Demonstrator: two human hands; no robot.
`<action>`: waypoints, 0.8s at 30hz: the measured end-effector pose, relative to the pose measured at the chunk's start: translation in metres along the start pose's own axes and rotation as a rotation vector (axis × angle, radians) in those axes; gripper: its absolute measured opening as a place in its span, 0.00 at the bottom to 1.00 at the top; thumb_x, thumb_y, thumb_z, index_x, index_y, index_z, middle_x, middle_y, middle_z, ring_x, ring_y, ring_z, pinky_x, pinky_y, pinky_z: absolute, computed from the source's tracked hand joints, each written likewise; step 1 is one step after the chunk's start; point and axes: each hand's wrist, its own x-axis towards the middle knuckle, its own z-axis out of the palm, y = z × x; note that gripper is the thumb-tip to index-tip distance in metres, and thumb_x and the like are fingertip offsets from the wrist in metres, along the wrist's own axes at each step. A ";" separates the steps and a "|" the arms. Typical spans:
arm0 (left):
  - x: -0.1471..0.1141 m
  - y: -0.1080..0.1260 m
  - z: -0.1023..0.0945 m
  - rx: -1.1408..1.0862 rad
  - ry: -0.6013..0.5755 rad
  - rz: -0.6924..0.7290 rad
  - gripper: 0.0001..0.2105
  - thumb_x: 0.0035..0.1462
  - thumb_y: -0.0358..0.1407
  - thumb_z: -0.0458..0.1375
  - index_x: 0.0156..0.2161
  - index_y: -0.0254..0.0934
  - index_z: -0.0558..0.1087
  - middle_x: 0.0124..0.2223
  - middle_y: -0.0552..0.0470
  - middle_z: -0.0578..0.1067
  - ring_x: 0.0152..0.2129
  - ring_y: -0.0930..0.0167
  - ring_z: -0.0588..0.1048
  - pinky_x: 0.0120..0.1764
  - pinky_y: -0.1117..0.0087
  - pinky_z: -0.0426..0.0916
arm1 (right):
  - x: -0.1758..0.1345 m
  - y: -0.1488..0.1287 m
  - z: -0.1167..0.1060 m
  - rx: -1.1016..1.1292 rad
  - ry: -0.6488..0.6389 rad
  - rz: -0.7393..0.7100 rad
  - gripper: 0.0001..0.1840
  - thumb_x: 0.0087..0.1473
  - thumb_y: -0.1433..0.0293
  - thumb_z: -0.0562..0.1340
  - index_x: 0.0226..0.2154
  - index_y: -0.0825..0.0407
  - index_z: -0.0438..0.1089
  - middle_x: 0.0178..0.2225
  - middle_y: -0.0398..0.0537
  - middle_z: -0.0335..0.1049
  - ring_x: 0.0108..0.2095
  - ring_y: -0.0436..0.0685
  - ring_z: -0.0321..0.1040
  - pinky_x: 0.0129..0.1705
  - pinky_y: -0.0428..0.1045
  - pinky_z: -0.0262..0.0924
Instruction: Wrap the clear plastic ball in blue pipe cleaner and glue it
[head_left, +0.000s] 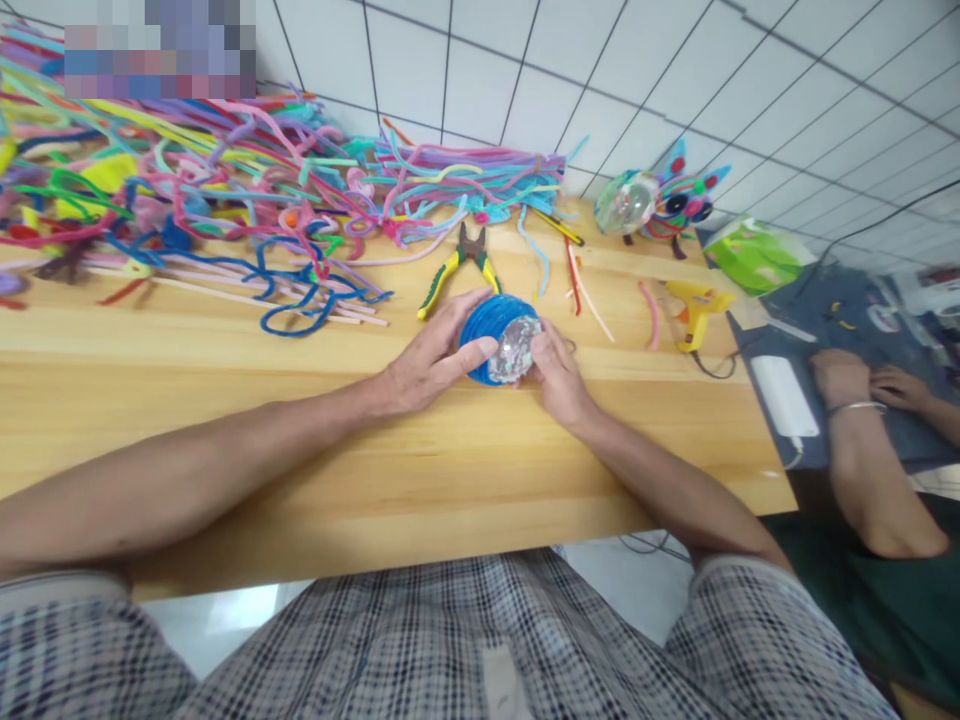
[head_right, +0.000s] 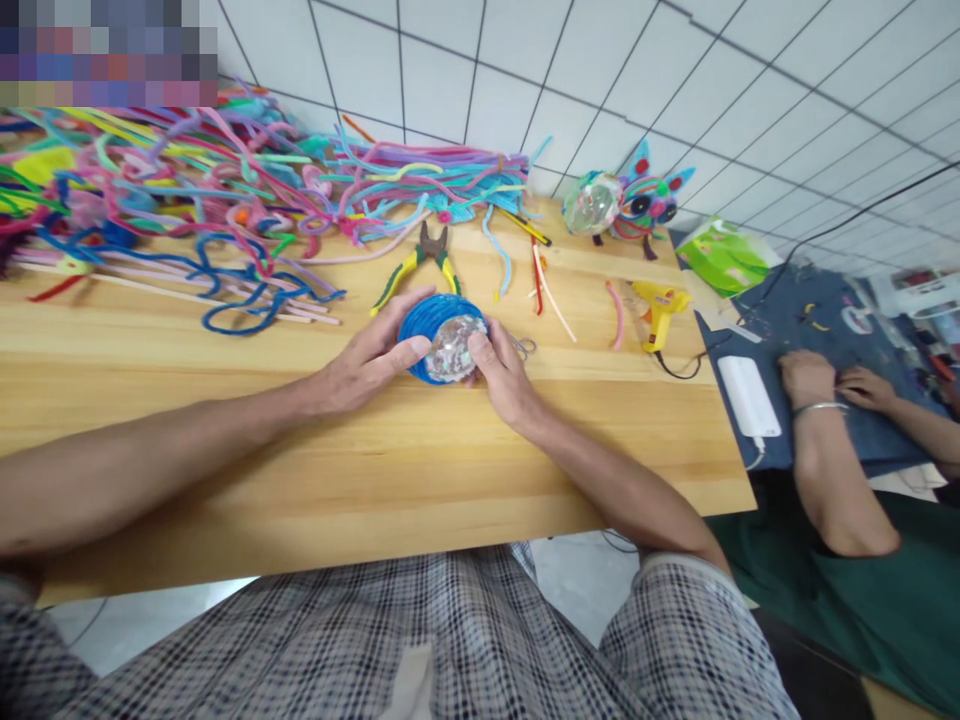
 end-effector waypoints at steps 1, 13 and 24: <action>0.000 0.001 0.000 -0.003 0.004 -0.013 0.37 0.74 0.57 0.61 0.77 0.39 0.64 0.77 0.37 0.68 0.74 0.53 0.68 0.78 0.48 0.61 | 0.000 0.000 -0.001 -0.001 -0.007 0.000 0.38 0.59 0.28 0.62 0.49 0.42 0.70 0.38 0.43 0.75 0.31 0.55 0.74 0.28 0.51 0.72; 0.012 0.000 0.003 -0.255 0.153 -0.153 0.33 0.71 0.63 0.61 0.68 0.41 0.72 0.70 0.43 0.77 0.70 0.55 0.74 0.72 0.52 0.71 | -0.008 -0.003 -0.008 -0.340 0.004 -0.241 0.59 0.56 0.32 0.70 0.77 0.40 0.54 0.77 0.63 0.60 0.56 0.70 0.80 0.48 0.63 0.82; 0.008 0.003 0.009 -0.095 0.125 -0.091 0.36 0.70 0.65 0.61 0.69 0.39 0.69 0.66 0.41 0.78 0.63 0.56 0.77 0.68 0.54 0.73 | -0.008 -0.004 -0.001 -0.472 0.076 -0.301 0.52 0.58 0.37 0.72 0.74 0.42 0.59 0.70 0.63 0.69 0.66 0.77 0.74 0.62 0.73 0.78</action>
